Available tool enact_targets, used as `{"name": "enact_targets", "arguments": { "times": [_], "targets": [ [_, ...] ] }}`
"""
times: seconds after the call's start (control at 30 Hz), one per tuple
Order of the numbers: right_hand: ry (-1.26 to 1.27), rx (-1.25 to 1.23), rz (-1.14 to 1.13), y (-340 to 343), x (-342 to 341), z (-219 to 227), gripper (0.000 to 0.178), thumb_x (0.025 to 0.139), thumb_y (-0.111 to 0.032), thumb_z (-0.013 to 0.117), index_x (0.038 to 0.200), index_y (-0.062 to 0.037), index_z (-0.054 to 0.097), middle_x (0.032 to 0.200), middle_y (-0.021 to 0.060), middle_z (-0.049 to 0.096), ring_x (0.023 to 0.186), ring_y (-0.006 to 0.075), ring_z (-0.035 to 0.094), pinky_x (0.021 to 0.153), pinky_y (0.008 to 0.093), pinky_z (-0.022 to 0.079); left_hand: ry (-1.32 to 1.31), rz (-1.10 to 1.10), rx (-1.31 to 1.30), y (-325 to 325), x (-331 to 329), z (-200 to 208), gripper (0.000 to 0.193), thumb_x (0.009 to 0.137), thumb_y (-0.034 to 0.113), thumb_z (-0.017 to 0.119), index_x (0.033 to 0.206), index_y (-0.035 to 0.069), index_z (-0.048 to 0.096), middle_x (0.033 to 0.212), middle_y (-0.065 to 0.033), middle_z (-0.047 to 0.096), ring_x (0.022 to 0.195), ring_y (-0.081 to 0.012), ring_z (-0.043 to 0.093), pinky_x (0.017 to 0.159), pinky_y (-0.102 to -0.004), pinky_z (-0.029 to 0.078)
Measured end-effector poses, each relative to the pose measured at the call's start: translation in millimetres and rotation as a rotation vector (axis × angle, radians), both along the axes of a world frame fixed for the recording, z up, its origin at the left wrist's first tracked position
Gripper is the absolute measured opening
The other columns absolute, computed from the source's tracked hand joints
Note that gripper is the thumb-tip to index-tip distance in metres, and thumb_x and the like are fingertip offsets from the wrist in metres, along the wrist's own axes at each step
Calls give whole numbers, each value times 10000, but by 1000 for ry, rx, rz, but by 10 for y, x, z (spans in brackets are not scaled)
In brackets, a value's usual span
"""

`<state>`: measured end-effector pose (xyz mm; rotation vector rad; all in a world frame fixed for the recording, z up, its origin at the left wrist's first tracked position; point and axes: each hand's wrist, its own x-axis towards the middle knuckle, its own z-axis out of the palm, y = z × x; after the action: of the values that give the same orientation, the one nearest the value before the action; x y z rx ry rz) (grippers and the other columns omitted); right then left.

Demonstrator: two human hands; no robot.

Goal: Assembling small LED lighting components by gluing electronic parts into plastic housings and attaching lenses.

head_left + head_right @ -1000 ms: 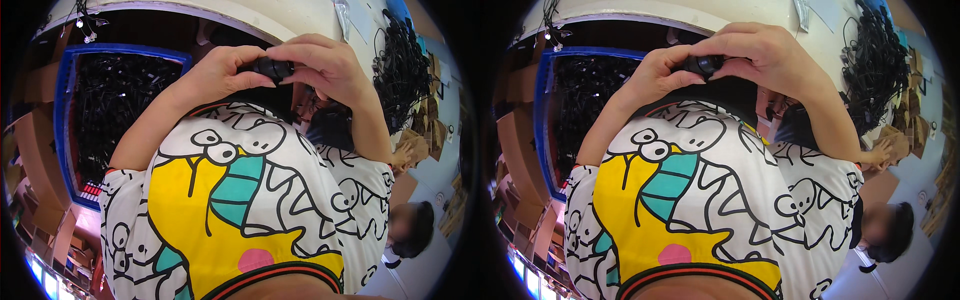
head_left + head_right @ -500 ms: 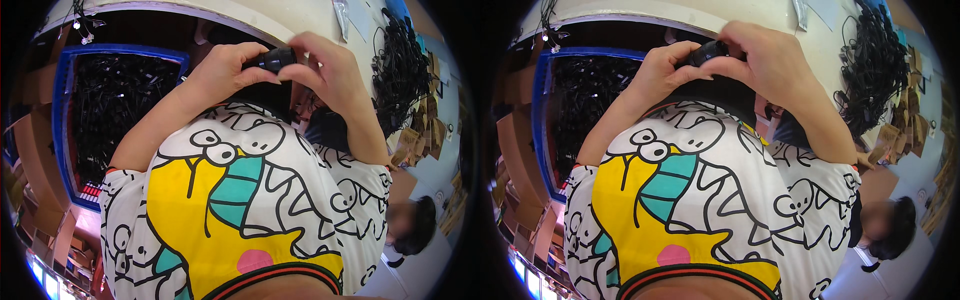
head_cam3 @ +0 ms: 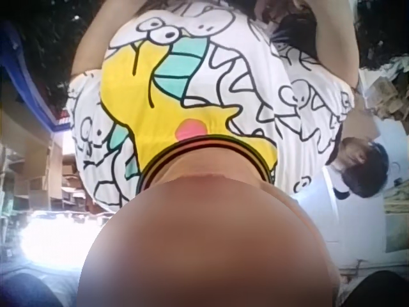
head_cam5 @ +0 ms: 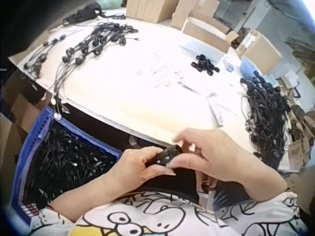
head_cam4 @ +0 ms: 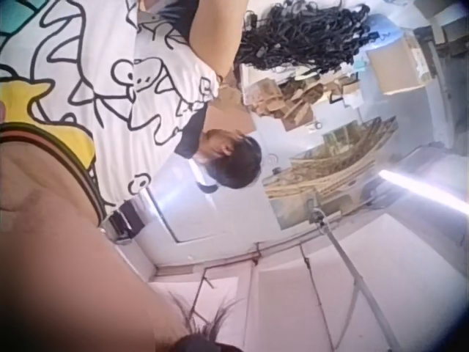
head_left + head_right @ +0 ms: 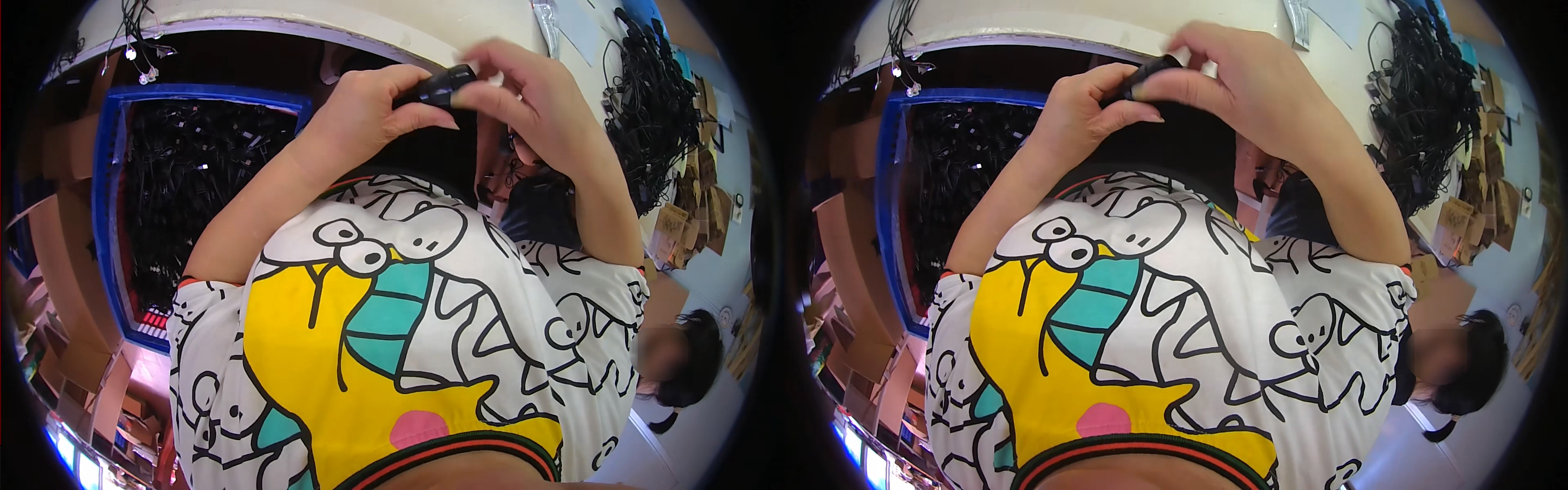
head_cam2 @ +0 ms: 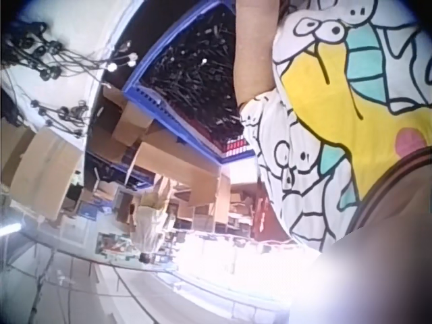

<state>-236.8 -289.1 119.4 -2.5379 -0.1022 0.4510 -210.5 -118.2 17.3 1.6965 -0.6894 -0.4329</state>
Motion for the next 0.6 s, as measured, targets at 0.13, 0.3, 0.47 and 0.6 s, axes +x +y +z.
{"name": "enact_targets", "arguments": {
  "times": [0.13, 0.3, 0.47, 0.6],
  "targets": [
    [-53, 40, 30, 26, 15, 70, 281, 765, -293, 620, 823, -20, 588, 563, 100, 516, 509, 183, 525, 491, 290, 414, -36, 19, -141, -20, 16, -21, 353, 690, 254, 709, 920, 13, 593, 670, -105, 567, 560, -153, 499, 561, -245, 427],
    [-216, 49, 82, 46, 5, 126, 300, 771, -303, 603, 809, -7, 590, 580, 134, 524, 515, 216, 538, 489, 311, 410, -122, 69, -93, -21, 102, 78, 222, 741, 136, 674, 897, 4, 588, 618, 1, 532, 532, -53, 422, 485, -190, 365],
    [-229, -91, 85, 53, 87, 103, 296, 769, -295, 601, 789, 1, 585, 596, 147, 537, 517, 258, 531, 499, 330, 415, -234, 93, -134, -45, 90, 107, 207, 749, 147, 667, 894, 20, 592, 540, 14, 495, 446, -42, 394, 412, -189, 318],
    [-416, 0, 180, 29, 69, 133, 301, 782, -306, 579, 771, -5, 591, 601, 145, 544, 505, 258, 523, 507, 329, 423, -132, 99, -15, -35, 101, 170, 325, 693, 269, 701, 869, 24, 578, 655, -115, 563, 552, -233, 513, 541, -284, 432]
  ]
}}
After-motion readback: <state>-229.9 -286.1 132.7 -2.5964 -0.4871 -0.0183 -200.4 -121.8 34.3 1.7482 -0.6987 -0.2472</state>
